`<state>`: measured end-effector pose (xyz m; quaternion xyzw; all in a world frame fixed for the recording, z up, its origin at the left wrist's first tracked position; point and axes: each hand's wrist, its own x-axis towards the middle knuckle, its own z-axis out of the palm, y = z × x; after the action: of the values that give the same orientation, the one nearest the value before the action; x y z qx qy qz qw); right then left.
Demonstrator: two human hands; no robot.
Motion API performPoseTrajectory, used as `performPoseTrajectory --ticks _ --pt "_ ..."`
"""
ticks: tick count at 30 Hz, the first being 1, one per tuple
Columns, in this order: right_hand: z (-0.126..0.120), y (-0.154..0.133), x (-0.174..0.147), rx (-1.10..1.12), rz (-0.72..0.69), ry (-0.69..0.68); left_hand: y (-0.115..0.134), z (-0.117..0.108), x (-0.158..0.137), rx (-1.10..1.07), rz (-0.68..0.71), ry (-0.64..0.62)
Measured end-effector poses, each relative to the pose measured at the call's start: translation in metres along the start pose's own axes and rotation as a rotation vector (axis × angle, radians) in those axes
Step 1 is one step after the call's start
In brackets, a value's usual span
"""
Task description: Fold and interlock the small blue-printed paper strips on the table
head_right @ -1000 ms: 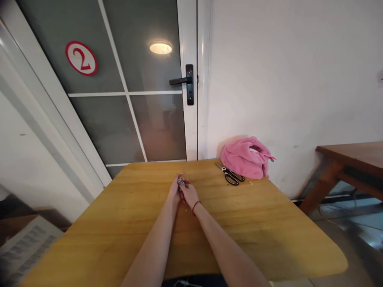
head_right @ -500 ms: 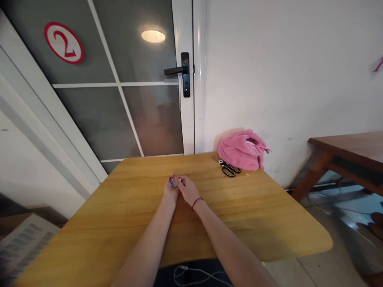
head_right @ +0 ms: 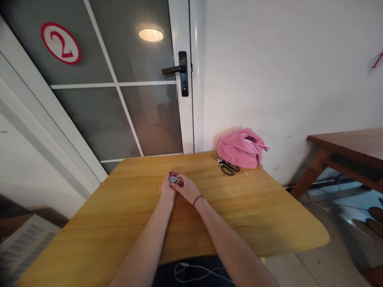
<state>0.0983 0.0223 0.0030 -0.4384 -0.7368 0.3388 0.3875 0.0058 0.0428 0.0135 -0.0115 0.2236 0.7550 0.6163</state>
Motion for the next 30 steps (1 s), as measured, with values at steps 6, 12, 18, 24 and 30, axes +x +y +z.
performPoseTrajectory --ticks 6,12,18,24,30 --pt "-0.003 0.002 0.002 -0.078 0.035 0.057 -0.005 0.005 -0.009 0.020 -0.034 -0.071" --pt "-0.007 -0.002 -0.001 -0.203 0.000 0.065 -0.001 0.009 -0.013 -0.035 -0.115 -0.061" --pt "-0.008 -0.004 0.000 -0.255 0.027 0.036 -0.004 0.005 -0.008 -0.042 -0.125 -0.034" --pt "-0.012 -0.010 -0.002 -0.415 0.024 0.072 -0.008 0.003 -0.011 -0.033 -0.172 -0.092" --pt "-0.012 -0.014 -0.003 -0.505 0.012 0.047 -0.011 0.003 -0.007 0.102 -0.188 -0.080"
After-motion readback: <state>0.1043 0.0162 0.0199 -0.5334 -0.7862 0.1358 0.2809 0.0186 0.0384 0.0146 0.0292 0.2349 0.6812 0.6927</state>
